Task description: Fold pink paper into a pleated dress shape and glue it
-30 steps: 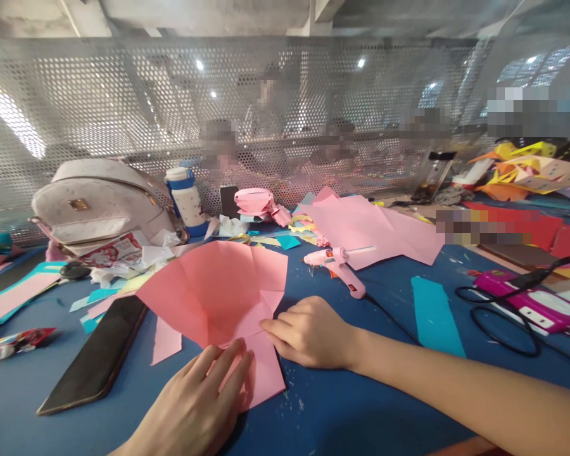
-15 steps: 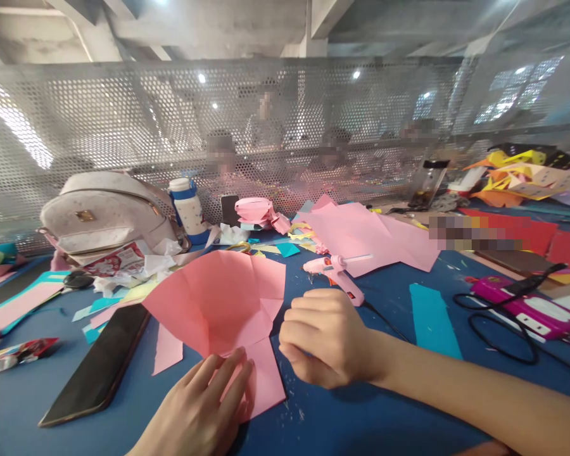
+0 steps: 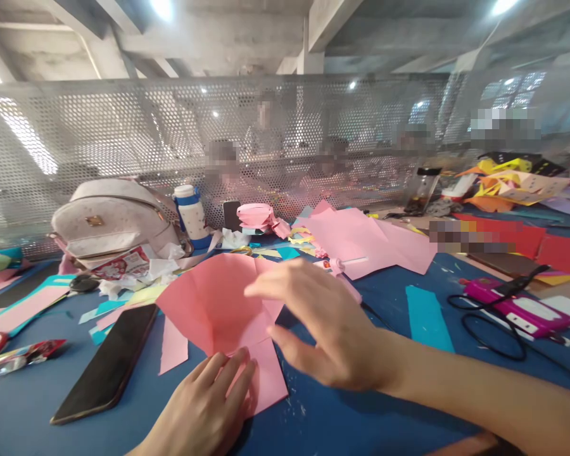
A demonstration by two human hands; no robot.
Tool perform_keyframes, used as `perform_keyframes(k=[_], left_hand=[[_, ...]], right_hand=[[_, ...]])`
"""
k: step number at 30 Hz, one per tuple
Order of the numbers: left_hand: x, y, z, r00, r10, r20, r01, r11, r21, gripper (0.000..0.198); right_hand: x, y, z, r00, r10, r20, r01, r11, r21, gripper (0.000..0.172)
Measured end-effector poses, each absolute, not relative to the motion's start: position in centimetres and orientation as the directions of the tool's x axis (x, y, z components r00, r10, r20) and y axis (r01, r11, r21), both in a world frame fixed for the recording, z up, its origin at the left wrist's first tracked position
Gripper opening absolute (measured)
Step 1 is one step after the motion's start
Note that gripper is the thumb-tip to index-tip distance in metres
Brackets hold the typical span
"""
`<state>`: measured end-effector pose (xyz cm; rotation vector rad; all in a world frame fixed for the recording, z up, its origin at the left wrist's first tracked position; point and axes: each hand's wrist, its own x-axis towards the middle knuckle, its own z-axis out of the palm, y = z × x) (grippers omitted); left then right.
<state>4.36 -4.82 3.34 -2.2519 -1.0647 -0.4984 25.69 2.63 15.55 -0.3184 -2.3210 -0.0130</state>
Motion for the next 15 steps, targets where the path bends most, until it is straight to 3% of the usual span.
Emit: perform_keyframes(k=[4, 8, 11, 15], left_hand=[[4.4, -4.9, 3.6, 0.625, 0.555, 0.549, 0.778, -0.505, -0.374, 0.029], [4.4, -4.9, 3.7, 0.635, 0.565, 0.528, 0.771, -0.507, -0.385, 0.029], [4.4, -4.9, 3.6, 0.629, 0.568, 0.531, 0.776, -0.502, -0.383, 0.029], [4.4, -5.0, 3.6, 0.609, 0.571, 0.55, 0.79, -0.497, -0.358, 0.027]], right_hand=[[25.7, 3.8, 18.9, -0.562, 0.446, 0.697, 0.369, 0.889, -0.271, 0.043], [24.6, 5.9, 21.1, -0.645, 0.486, 0.59, 0.376, 0.874, -0.309, 0.047], [23.0, 7.3, 22.0, -0.781, 0.478, 0.402, 0.359, 0.87, -0.336, 0.051], [20.4, 8.9, 23.2, -0.888, 0.45, 0.098, 0.373, 0.828, -0.419, 0.04]])
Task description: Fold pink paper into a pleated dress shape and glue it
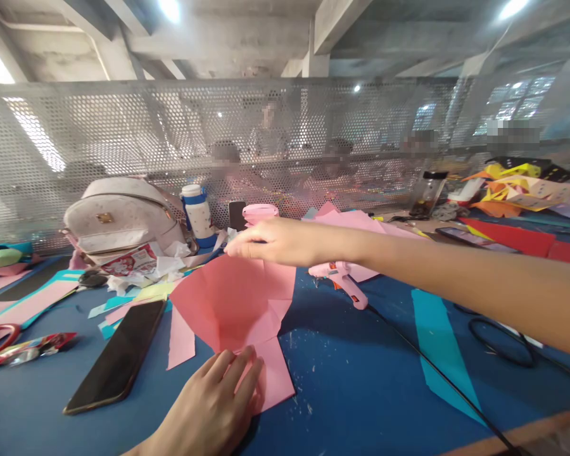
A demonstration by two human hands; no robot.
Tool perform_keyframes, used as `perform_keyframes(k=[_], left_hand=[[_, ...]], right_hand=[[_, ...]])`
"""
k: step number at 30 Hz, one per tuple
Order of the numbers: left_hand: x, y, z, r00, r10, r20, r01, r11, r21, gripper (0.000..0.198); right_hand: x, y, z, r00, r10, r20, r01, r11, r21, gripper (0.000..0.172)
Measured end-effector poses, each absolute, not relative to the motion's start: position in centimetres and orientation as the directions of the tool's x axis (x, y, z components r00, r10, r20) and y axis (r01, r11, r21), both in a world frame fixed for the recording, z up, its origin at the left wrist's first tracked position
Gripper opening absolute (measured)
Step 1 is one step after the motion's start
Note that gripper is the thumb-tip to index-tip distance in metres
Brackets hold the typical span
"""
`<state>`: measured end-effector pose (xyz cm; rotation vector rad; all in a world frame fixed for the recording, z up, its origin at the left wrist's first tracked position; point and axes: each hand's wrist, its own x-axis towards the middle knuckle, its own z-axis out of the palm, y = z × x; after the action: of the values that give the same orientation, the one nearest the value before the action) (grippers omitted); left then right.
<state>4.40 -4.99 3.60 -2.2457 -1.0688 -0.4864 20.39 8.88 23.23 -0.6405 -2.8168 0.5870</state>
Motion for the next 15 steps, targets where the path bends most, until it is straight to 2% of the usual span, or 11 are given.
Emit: perform_keyframes(k=[3, 5, 7, 9, 11, 13, 15], left_hand=[[4.4, -5.0, 3.5, 0.6, 0.585, 0.546, 0.797, -0.491, -0.35, 0.028], [4.3, -5.0, 3.4, 0.596, 0.597, 0.536, 0.801, -0.489, -0.345, 0.028], [4.2, -5.0, 3.3, 0.591, 0.607, 0.531, 0.805, -0.488, -0.338, 0.028], [4.2, -5.0, 3.2, 0.592, 0.611, 0.525, 0.804, -0.492, -0.335, 0.027], [4.1, -4.9, 3.2, 0.596, 0.608, 0.525, 0.801, -0.499, -0.331, 0.025], [4.1, -4.8, 3.1, 0.596, 0.598, 0.536, 0.8, -0.504, -0.326, 0.024], [4.1, -4.8, 3.2, 0.587, 0.588, 0.556, 0.805, -0.498, -0.323, 0.025]], right_hand=[[18.3, 10.3, 24.3, -0.927, 0.374, -0.003, 0.311, 0.766, -0.563, 0.046], [17.1, 11.2, 25.0, -0.947, 0.292, -0.137, 0.31, 0.71, -0.633, 0.052], [16.0, 11.9, 25.6, -0.918, 0.227, -0.325, 0.391, 0.659, -0.643, 0.047], [14.9, 12.4, 25.9, -0.854, 0.158, -0.495, 0.477, 0.617, -0.626, 0.035], [13.9, 12.7, 25.7, -0.783, 0.029, -0.622, 0.518, 0.585, -0.625, 0.028], [12.9, 12.9, 25.1, -0.704, -0.118, -0.701, 0.521, 0.584, -0.622, 0.026], [12.1, 13.2, 24.1, -0.692, -0.141, -0.708, 0.503, 0.609, -0.613, 0.026]])
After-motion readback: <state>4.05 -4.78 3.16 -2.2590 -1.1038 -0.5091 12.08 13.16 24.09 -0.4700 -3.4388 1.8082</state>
